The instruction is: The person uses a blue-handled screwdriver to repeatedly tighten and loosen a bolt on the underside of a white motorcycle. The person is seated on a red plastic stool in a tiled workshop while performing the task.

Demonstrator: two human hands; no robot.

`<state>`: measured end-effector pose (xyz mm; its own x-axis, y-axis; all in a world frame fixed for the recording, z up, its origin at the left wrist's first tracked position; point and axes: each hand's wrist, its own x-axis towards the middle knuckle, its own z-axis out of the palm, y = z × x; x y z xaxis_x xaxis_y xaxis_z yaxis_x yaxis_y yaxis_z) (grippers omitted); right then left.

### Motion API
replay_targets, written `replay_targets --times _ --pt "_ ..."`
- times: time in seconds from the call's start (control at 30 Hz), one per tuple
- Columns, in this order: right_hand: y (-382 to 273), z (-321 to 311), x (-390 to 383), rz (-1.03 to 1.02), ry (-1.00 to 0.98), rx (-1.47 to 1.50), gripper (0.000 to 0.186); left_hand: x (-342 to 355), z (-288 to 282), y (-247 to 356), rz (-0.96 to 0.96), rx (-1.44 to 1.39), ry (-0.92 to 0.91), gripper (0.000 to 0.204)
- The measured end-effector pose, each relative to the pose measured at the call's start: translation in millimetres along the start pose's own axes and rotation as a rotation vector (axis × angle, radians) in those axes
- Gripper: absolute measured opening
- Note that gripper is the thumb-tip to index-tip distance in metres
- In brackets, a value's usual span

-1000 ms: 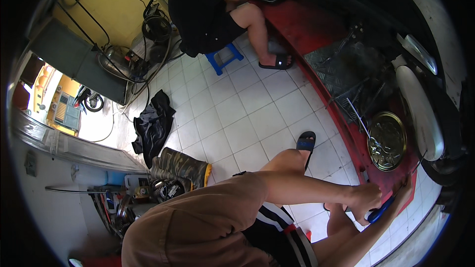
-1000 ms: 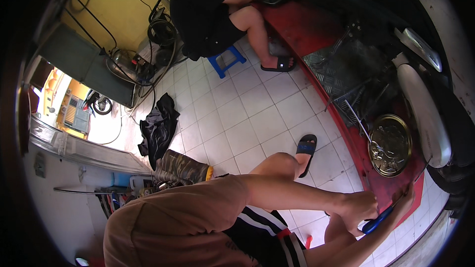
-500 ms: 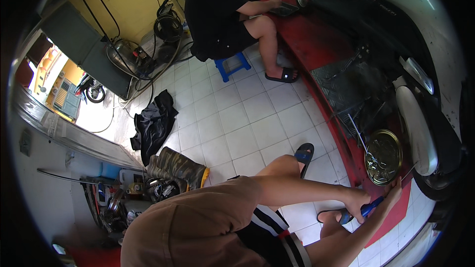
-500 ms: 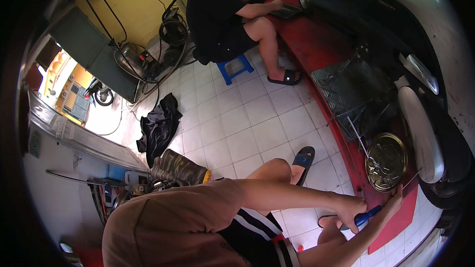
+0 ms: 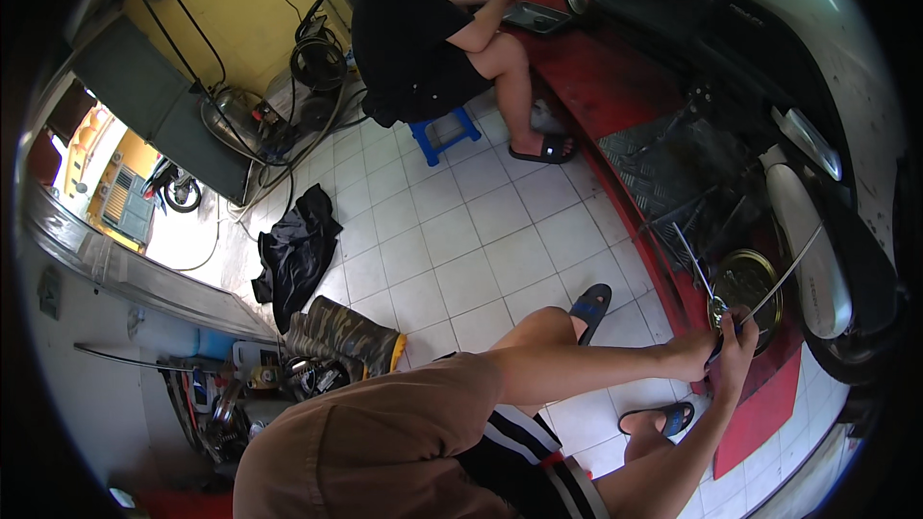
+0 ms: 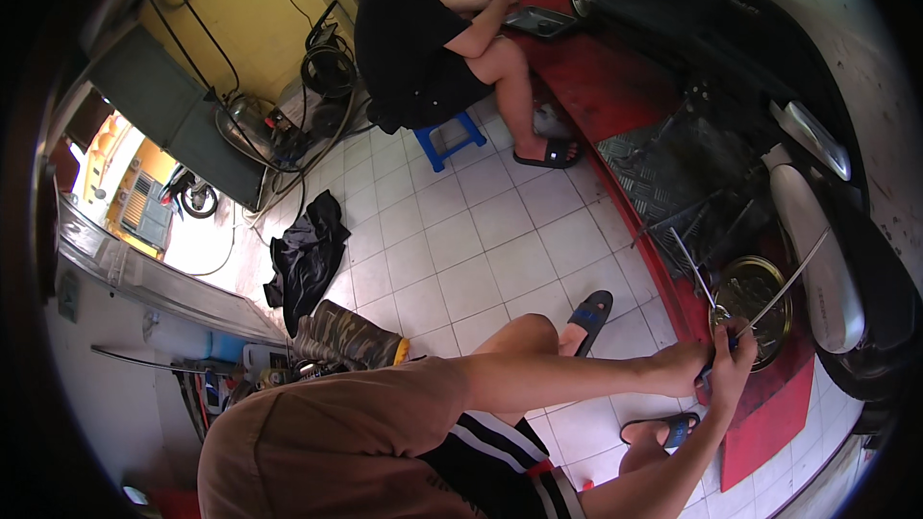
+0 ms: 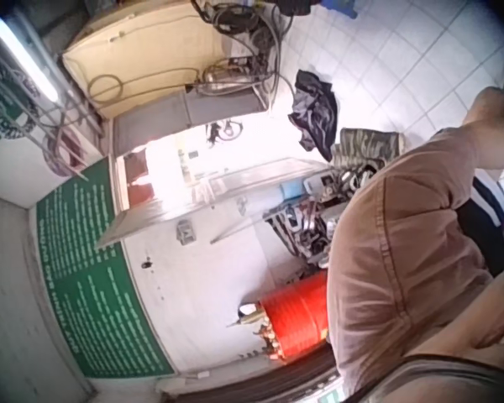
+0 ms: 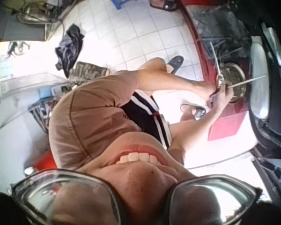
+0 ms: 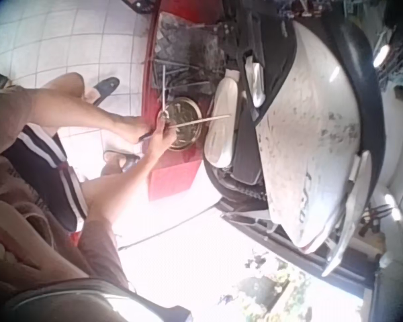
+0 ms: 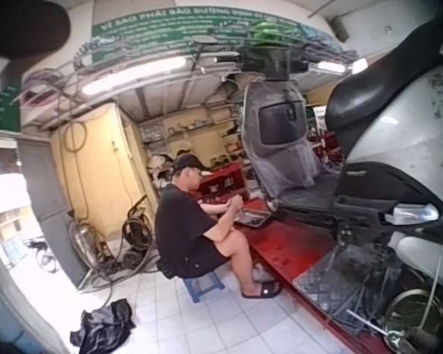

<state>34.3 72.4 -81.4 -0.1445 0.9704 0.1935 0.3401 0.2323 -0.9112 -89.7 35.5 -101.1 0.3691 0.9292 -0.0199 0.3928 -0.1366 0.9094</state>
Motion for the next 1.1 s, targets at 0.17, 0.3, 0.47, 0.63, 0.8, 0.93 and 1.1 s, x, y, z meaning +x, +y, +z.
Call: replay_targets --times 0.17,0.3,0.47,0.63,0.8,0.93,1.1 --pt "-24.2 12.3 -0.1 -0.038 -0.008 0.043 0.012 7.8 -6.9 -14.7 0.067 -0.032 0.133 0.025" --pt "-28.3 14.1 -1.1 -0.063 0.043 0.035 0.02 17.4 -26.7 -14.7 -0.046 -0.012 0.264 0.029" --pt "12.3 3.4 0.5 -0.006 0.087 -0.135 0.026 24.9 -61.5 -9.1 0.031 0.086 0.511 0.032" --pt "-7.9 16.1 4.1 0.085 0.2 0.241 0.029 33.6 -76.8 -18.4 0.111 -0.09 0.599 0.034" --pt "-28.4 21.9 6.2 0.095 0.291 0.449 0.026 37.6 -87.2 -13.7 -0.043 -0.29 0.499 0.025" --pt "-23.1 25.4 7.2 0.117 0.354 0.576 0.021 30.4 -100.0 -0.9 -0.233 -0.31 0.408 0.045" --pt "-21.5 23.7 7.9 0.171 0.352 0.645 0.021 5.6 -75.5 -5.0 -0.416 -0.588 0.322 0.067"
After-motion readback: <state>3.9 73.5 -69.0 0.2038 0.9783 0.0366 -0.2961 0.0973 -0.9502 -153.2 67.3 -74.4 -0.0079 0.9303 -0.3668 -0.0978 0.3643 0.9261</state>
